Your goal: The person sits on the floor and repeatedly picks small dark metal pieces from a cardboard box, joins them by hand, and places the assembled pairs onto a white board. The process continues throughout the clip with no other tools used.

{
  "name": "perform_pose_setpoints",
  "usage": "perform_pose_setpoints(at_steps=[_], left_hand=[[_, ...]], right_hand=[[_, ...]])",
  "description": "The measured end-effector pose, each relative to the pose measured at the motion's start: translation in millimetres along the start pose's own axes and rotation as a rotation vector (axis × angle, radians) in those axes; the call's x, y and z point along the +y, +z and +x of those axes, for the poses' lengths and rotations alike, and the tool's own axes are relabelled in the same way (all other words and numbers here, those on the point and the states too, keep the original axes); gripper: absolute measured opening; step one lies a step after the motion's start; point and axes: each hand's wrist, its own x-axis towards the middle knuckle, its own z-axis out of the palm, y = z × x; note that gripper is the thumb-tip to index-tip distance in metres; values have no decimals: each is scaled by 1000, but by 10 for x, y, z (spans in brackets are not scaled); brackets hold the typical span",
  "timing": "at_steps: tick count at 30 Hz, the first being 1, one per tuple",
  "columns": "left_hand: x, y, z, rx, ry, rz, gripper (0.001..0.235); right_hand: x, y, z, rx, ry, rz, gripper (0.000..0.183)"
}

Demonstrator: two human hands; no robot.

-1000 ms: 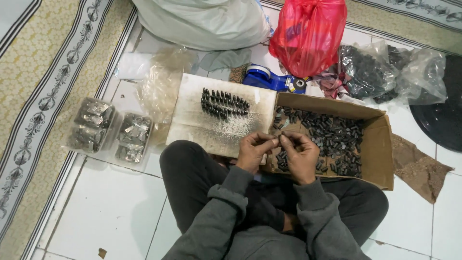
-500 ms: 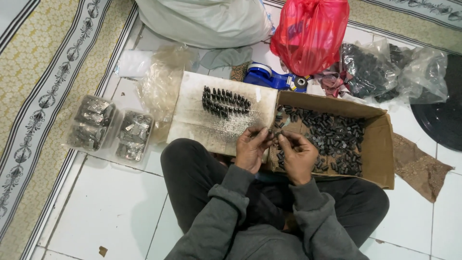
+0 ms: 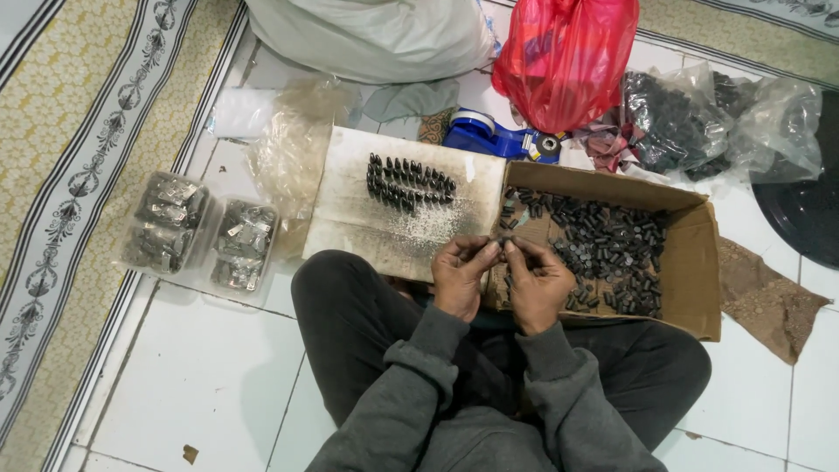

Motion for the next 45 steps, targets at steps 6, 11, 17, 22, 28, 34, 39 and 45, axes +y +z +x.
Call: perform_pose_setpoints(at_steps=[6,11,17,22,28,34,39,45], left_hand=[[4,-84,-6,-27,51,138,21],[56,-82,-31,8,35,190,27],[98,-155,51,-12,7,336,29],[264,43,-58,64,-37,207,27],[111,-10,14,121,-28,77,23],[-28,-122,100,144,-40,42,21],[-149,-252,160,143,-46,33,22],[-72,-265,214,236,-16,83,20]], right_hand=[[-8,-90,103,-111,35,-79,9],[160,-244,254,-323,66,-170,9],[55,-274,412,-531,109,-238,10],[-95,-239,483,-559,182,-132,13],[316,-195,366,-434,368,244,25],[508,-85,243,-336,414,293,22],[820,-54,216,-292,462,388,22],[777,154,193,-313,345,200,19]])
